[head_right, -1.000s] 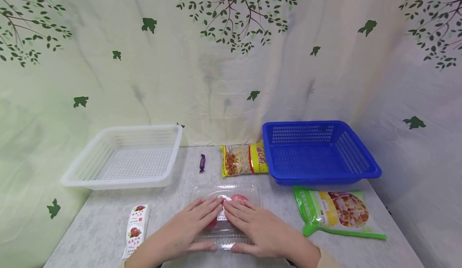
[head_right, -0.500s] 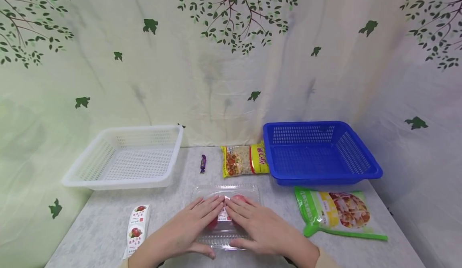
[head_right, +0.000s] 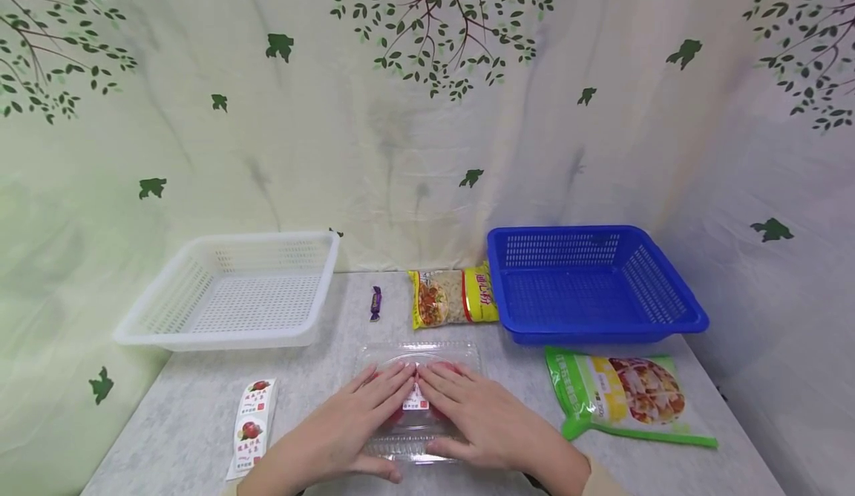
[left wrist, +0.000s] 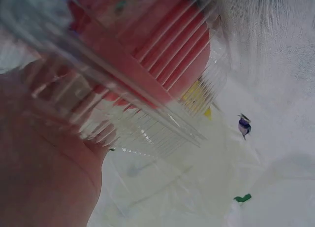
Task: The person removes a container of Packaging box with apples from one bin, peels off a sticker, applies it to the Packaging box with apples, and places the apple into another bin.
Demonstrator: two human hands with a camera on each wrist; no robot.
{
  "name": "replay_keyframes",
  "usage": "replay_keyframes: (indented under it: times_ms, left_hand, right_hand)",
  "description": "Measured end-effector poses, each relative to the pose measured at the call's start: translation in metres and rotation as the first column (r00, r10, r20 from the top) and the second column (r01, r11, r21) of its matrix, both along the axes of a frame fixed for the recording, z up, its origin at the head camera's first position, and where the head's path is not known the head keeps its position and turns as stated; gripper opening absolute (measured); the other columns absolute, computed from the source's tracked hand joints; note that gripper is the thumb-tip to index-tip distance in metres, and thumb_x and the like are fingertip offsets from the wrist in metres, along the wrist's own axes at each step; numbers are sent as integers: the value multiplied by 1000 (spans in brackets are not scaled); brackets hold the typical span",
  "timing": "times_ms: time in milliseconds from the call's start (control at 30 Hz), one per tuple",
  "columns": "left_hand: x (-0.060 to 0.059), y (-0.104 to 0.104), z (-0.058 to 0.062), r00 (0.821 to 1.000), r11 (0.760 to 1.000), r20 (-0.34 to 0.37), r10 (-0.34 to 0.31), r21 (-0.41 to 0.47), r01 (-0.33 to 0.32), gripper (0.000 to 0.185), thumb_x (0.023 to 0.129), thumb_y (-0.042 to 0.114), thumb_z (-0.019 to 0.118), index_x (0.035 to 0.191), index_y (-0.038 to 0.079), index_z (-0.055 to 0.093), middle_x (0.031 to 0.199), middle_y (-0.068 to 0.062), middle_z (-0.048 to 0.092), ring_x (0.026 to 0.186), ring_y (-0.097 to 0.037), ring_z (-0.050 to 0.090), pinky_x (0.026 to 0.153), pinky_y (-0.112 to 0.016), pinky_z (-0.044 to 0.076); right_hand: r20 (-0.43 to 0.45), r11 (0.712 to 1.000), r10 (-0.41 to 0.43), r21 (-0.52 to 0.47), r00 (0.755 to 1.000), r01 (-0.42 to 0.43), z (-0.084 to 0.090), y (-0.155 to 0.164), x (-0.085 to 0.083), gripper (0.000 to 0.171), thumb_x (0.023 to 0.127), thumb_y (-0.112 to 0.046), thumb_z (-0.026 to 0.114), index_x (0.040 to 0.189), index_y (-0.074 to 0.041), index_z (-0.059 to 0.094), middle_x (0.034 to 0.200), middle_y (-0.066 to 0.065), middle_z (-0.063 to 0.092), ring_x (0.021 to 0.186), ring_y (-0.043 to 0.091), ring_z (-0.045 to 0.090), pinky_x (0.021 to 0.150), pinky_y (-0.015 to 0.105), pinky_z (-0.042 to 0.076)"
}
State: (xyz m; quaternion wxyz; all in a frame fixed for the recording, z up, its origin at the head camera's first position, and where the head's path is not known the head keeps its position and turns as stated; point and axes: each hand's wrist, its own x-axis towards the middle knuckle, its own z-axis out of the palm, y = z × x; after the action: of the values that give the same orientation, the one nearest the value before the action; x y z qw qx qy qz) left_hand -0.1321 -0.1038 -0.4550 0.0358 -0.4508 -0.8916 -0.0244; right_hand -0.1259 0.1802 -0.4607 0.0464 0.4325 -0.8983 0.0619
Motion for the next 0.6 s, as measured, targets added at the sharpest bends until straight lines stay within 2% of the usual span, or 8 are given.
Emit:
replay_keyframes:
  times_ms: [67, 133, 233, 367, 467, 533, 600]
  left_hand:
    - [3, -2, 0, 998, 999, -42, -35, -4, 35, 112, 86, 87, 57, 166, 11, 36, 176, -6, 30, 163, -22, 30, 129, -51, 34]
    - [6, -4, -1, 994, 998, -83, -68, -4, 68, 112, 86, 86, 56, 165, 10, 37, 175, -7, 31, 162, -22, 32, 128, -51, 35]
    - [8, -5, -3, 990, 996, -111, -89, 1, 90, 112, 86, 86, 56, 165, 9, 37, 175, -8, 33, 161, -22, 34, 126, -52, 36]
    - [8, -5, -3, 994, 996, -73, -81, 17, 82, 111, 87, 85, 57, 165, 9, 36, 175, -7, 32, 162, -21, 33, 127, -53, 36]
    - [5, -7, -1, 998, 995, -15, -57, 85, 58, 102, 91, 77, 60, 164, 10, 38, 174, -7, 34, 161, -23, 34, 127, -53, 36]
    - [2, -10, 1, 1000, 985, -2, -25, 174, 25, 92, 93, 68, 66, 162, 13, 44, 172, -7, 40, 159, -25, 39, 125, -53, 38]
    - [-3, -14, 3, 999, 958, -7, 42, 284, -38, 80, 93, 58, 72, 159, 17, 49, 167, -6, 47, 154, -27, 46, 121, -53, 44]
  right_hand:
    - [-16, 1000, 29, 2, 999, -29, 0, 2, 3, 79, 105, -62, 51, 167, -17, 34, 177, -1, 28, 163, 18, 30, 129, 42, 30]
    - [-31, 999, 54, 1, 998, -54, -1, 4, 5, 79, 105, -61, 52, 168, -17, 32, 178, -1, 25, 163, 18, 30, 130, 37, 23]
    - [-45, 998, 69, -6, 997, -69, -4, 6, 7, 79, 105, -60, 53, 168, -17, 32, 178, 0, 25, 162, 16, 31, 129, 32, 18]
    - [-35, 998, 62, -12, 997, -62, -5, 6, 8, 79, 106, -60, 52, 168, -18, 30, 178, -1, 25, 162, 16, 31, 132, 26, 4]
    - [-51, 996, 75, -51, 996, -78, -5, 7, 7, 78, 105, -57, 56, 168, -18, 32, 177, 0, 27, 161, 20, 34, 133, 22, -2]
    - [-40, 990, 68, -120, 997, -72, -6, 9, 5, 77, 103, -52, 62, 167, -19, 35, 176, 2, 29, 161, 24, 35, 134, 28, 7]
    - [8, 975, 32, -221, 999, -30, -7, 13, 2, 75, 101, -45, 68, 165, -22, 39, 175, 1, 32, 160, 27, 36, 133, 39, 22]
